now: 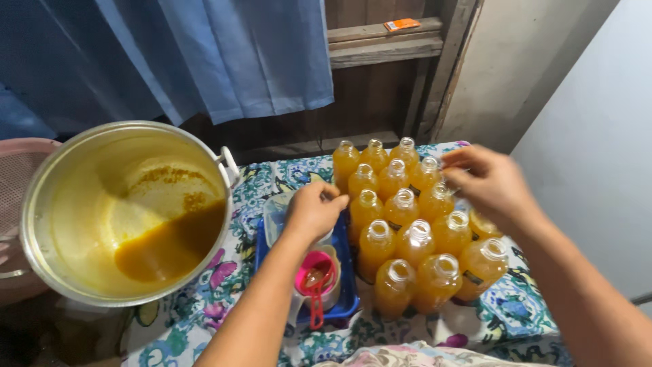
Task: The person pours an orange liquid from a large pot into a plastic container using a pink funnel, then transfers the liquid into multiple plastic bottles. The person also handles a plastic bag containing black bottle caps and places them on the table.
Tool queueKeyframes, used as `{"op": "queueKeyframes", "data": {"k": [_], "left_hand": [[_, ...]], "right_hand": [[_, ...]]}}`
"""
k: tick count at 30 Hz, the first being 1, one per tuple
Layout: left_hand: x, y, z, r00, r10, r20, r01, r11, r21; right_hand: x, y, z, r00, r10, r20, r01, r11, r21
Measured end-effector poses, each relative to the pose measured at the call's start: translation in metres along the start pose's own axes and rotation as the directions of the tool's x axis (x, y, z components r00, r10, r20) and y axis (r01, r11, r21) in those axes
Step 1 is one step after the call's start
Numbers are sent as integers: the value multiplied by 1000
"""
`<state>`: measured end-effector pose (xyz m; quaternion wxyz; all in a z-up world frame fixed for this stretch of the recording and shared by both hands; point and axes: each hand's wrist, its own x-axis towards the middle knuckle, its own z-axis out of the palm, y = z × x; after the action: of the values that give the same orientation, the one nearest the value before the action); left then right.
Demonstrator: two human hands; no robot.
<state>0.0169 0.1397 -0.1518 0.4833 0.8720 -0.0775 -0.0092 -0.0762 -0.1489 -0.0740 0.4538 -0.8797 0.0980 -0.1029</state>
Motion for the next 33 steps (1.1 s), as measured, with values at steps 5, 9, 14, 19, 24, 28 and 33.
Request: {"op": "queueKeyframes", "data": {"k": [5,9,14,19,24,28,33], "left_hand": [[-13,-72,-41,936,-242,254,105,883,457],[-33,-113,-51,856,-336,394,98,852,514],[-48,-131,-54,829,-268,490,21,892,452],[-49,-132,-68,681,-317,660,169,945,280],[-32,-124,-84,612,-318,724,390,918,72],[-21,-111,-86,599,-252,760,513,849,-123],[-11,-102,-79,614,-322,721,631,748,-203]], "right_hand": [[-48,-38,120,744,285,605,-257,957,-135],[-78,-35,196,677,381,630,-356,918,-174],[-93,-12,251,701,425,572,-454,885,-102],[-87,-13,250,710,451,541,-603,786,138],[-70,-65,204,759,433,487,-580,789,203],[-55,-97,202,825,471,313,-556,775,299],[-23,-80,242,761,404,508,-629,651,425]]}}
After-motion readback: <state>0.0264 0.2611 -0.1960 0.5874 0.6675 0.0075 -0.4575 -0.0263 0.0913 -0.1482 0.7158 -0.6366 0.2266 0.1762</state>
